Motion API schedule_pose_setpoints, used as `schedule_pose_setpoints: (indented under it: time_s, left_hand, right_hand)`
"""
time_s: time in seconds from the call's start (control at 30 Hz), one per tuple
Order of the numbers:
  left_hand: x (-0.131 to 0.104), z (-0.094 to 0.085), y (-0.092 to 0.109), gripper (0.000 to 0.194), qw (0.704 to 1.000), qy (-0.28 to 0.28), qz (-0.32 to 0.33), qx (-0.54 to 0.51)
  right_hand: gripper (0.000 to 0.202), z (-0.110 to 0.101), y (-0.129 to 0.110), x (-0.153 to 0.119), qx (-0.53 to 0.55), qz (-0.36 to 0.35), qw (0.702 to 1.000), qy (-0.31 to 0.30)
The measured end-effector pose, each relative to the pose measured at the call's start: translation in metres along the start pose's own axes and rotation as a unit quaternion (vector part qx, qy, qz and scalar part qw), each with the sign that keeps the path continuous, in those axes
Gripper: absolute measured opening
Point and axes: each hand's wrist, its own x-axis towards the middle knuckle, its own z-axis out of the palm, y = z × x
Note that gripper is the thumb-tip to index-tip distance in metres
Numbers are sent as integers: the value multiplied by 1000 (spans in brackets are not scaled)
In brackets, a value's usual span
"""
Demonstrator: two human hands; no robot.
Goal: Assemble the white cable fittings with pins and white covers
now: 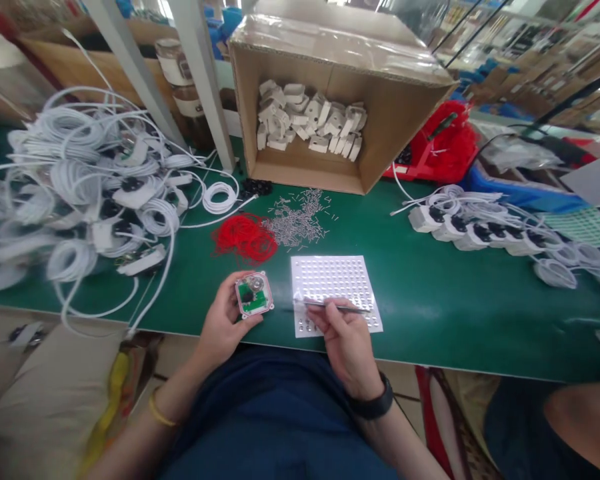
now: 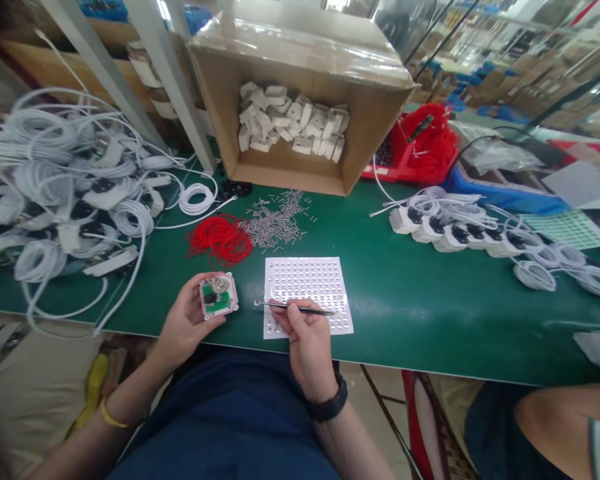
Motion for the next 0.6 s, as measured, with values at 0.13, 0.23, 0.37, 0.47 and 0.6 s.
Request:
schedule_pose_setpoints:
  time_s: [0.13, 0.23, 0.37, 0.47, 0.6]
  left_hand:
    - [8, 3, -3, 65, 1000, -10, 9, 3]
    - [5, 5, -1, 66, 1000, -14, 15, -16]
    - [1, 6, -2, 67, 999, -14, 17, -28]
    - [1, 5, -3, 68, 999, -18, 13, -34]
    - [1, 6, -4, 68, 999, -19, 14, -36]
  right_hand:
    - [22, 40, -4, 4, 46, 15, 996, -73]
    - [19, 56, 1, 8, 46, -7, 996, -80]
    - [15, 58, 4, 10, 3, -28, 997, -76]
    - [14, 56, 3, 10, -25, -35, 996, -76]
    - [14, 57, 2, 10, -49, -41, 995, -72]
